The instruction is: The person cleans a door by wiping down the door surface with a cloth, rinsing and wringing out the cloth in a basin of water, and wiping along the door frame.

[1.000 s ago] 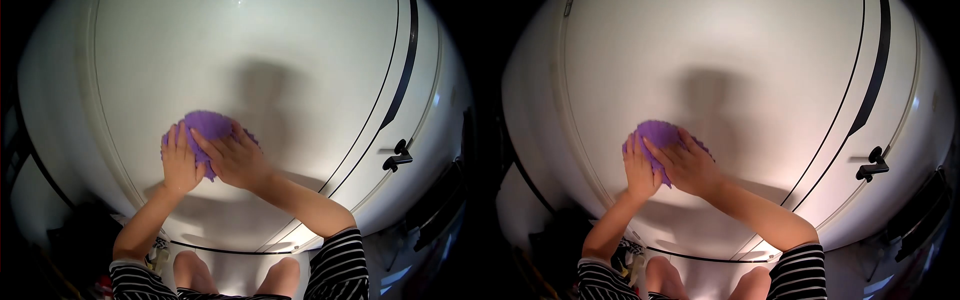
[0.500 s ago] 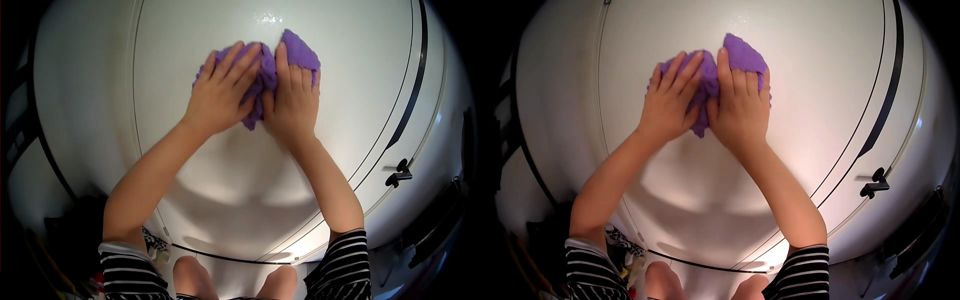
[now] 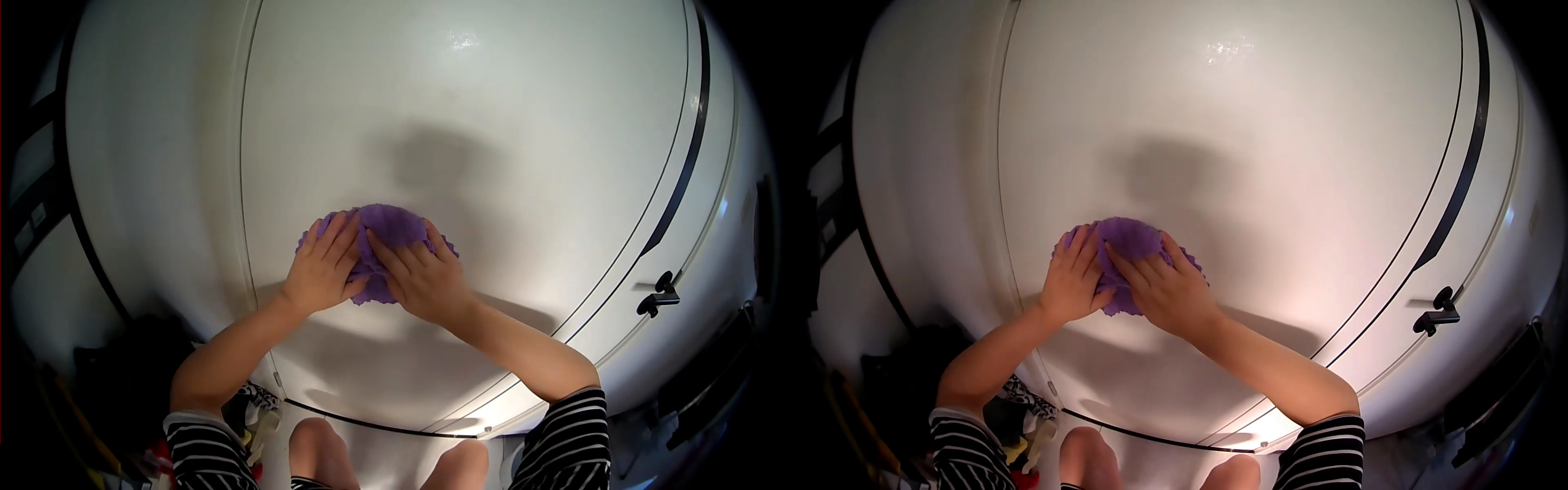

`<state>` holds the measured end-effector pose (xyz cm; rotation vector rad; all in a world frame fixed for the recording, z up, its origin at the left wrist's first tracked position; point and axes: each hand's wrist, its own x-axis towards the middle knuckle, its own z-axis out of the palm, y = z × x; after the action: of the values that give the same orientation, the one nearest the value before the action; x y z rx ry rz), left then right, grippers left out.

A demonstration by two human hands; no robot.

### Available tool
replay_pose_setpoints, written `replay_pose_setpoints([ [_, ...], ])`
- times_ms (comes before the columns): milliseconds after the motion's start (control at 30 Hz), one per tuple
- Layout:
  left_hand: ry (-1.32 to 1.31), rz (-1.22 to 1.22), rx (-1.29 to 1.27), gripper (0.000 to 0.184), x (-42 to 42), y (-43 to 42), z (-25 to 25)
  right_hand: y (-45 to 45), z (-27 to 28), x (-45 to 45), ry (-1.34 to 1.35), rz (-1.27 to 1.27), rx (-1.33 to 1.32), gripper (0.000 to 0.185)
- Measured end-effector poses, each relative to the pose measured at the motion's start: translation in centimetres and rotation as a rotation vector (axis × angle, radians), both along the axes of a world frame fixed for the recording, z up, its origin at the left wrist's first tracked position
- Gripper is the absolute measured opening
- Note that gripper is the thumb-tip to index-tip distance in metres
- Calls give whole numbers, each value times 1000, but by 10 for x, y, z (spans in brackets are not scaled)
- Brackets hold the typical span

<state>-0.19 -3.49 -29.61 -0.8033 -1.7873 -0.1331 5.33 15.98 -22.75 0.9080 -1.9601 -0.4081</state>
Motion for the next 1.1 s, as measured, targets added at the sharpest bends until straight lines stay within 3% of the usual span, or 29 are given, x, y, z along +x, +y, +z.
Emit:
replay_pose_setpoints([
  [100, -19, 34, -105, 62, -4, -16, 34, -8, 19, -3, 84, 15, -34, 62],
  [200, 85, 38, 29, 63, -7, -29, 98, -38, 65, -14, 183, -26, -143, 62],
  [300, 251, 264, 149, 56, -10, -45, 149, -76, 113, -35, 359, 76, -237, 62],
  [433, 323, 168, 231, 53, -35, -79, 168, -118, 140, -68, 496, 278, -273, 56],
  [500, 273, 15, 291, 52, -43, -87, 157, -125, 132, -68, 450, 275, -244, 58],
  [633, 130, 77, 282, 53, -33, -84, 95, -121, 79, -56, 176, 217, -190, 63],
  [800, -64, 100, 199, 61, -32, -93, -57, -108, -45, -35, 45, 2, 78, 67],
  [900, -149, 70, 146, 62, -26, -97, -148, -99, -106, -32, -108, 60, 234, 70],
  [967, -199, 70, 128, 62, -25, -100, -157, -99, -107, -27, -165, 42, 333, 70],
  [1067, -217, 96, 170, 63, -21, -97, -131, -101, -80, -32, -314, 94, 238, 68],
  [1100, -176, 116, 208, 63, -22, -93, -111, -105, -65, -34, -185, 32, 263, 67],
])
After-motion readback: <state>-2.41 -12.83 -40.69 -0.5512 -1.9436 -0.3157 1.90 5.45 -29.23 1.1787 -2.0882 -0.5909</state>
